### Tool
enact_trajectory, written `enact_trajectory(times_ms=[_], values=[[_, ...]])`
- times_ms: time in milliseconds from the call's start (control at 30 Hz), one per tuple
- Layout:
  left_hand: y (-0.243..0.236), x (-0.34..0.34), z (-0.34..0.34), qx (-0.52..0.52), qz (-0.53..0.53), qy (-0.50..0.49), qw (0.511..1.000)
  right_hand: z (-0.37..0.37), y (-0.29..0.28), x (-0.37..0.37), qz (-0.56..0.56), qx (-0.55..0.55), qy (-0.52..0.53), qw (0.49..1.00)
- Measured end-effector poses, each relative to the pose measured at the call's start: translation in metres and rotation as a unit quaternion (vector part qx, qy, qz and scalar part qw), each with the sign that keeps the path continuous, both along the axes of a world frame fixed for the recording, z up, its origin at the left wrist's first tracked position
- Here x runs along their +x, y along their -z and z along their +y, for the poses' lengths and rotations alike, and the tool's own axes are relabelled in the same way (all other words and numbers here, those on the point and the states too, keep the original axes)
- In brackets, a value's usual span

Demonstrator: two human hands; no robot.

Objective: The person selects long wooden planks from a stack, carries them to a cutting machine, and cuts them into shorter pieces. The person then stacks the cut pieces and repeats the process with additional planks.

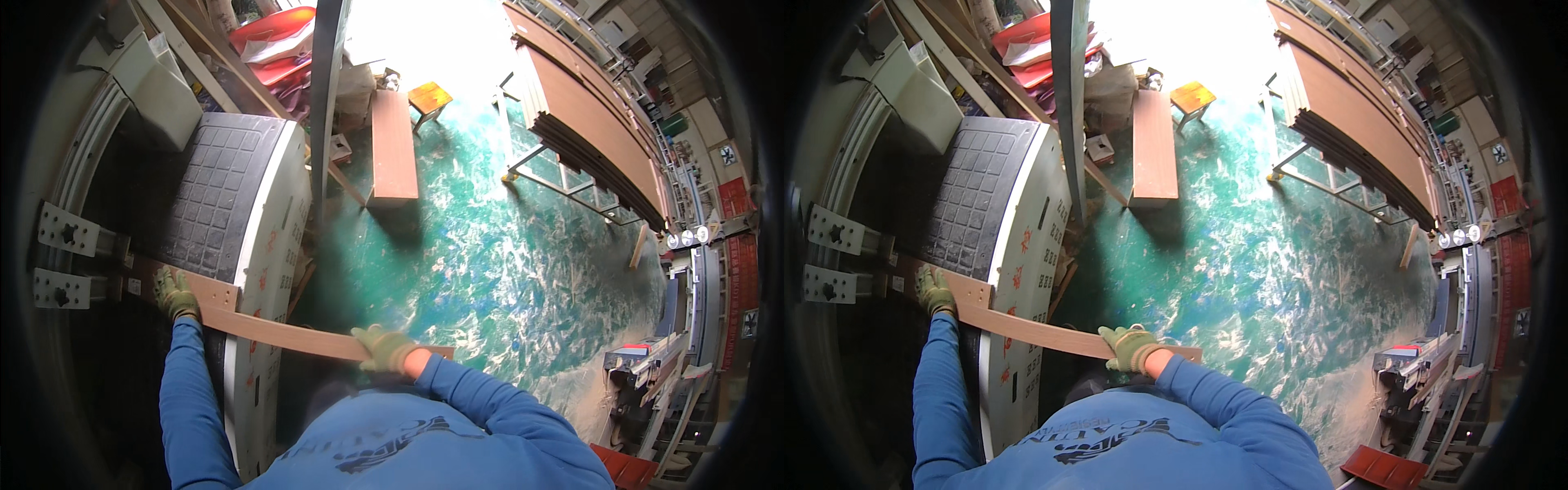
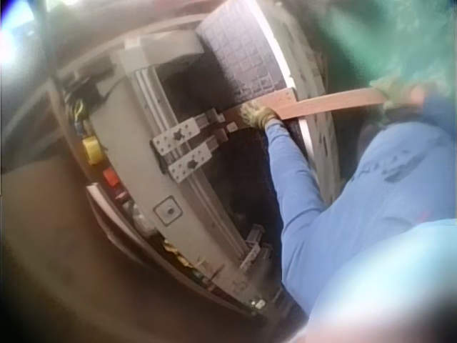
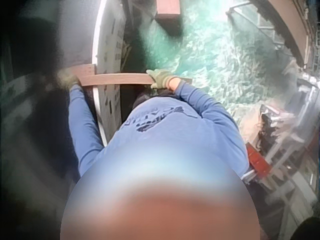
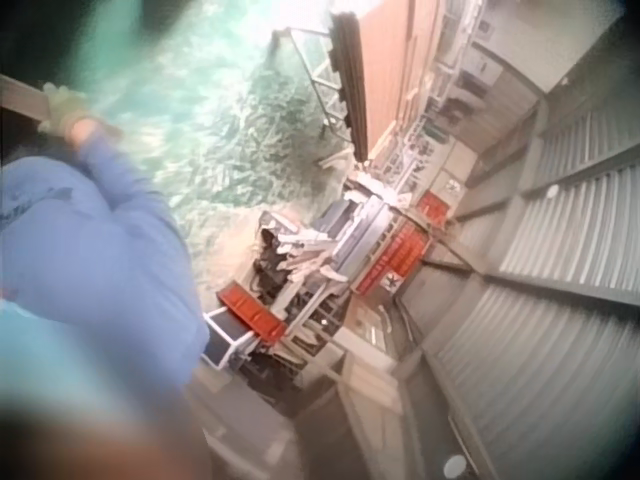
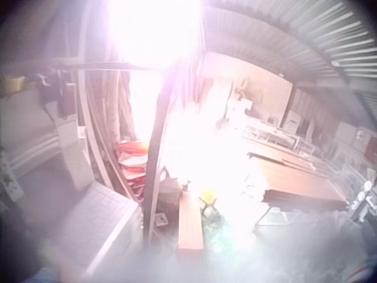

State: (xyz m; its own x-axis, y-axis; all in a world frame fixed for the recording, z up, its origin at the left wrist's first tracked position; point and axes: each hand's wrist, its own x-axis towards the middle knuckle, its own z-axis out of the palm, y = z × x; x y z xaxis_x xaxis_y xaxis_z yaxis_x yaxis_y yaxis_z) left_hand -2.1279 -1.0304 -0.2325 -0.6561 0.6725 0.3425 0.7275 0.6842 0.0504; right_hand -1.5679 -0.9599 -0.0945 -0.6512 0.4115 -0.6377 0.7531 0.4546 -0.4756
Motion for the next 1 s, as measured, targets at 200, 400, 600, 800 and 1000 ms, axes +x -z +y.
enact_trajectory(times_ms=[200, 400, 600, 800, 1000], values=[[-0.015, 0.013, 0.005, 0.007, -0.002, -0.010, 1.000, -0.001, 0.011, 0.001, 0.008, 0.000, 0.008, 1.000], [0.007, 0.000, 0.000, 0.048, 0.031, 0.028, 0.998, 0.000, 0.026, 0.001, 0.024, -0.004, -0.002, 1.000], [0.031, -0.017, 0.003, 0.072, -0.014, 0.050, 0.996, 0.001, 0.008, -0.003, 0.001, -0.025, 0.024, 0.999], [0.024, -0.018, 0.004, 0.001, -0.040, -0.008, 0.999, 0.002, 0.002, -0.004, 0.000, -0.036, 0.022, 0.999], [0.024, -0.016, 0.007, 0.023, -0.029, -0.022, 0.999, 0.004, 0.009, -0.002, 0.013, -0.032, 0.002, 0.999]])
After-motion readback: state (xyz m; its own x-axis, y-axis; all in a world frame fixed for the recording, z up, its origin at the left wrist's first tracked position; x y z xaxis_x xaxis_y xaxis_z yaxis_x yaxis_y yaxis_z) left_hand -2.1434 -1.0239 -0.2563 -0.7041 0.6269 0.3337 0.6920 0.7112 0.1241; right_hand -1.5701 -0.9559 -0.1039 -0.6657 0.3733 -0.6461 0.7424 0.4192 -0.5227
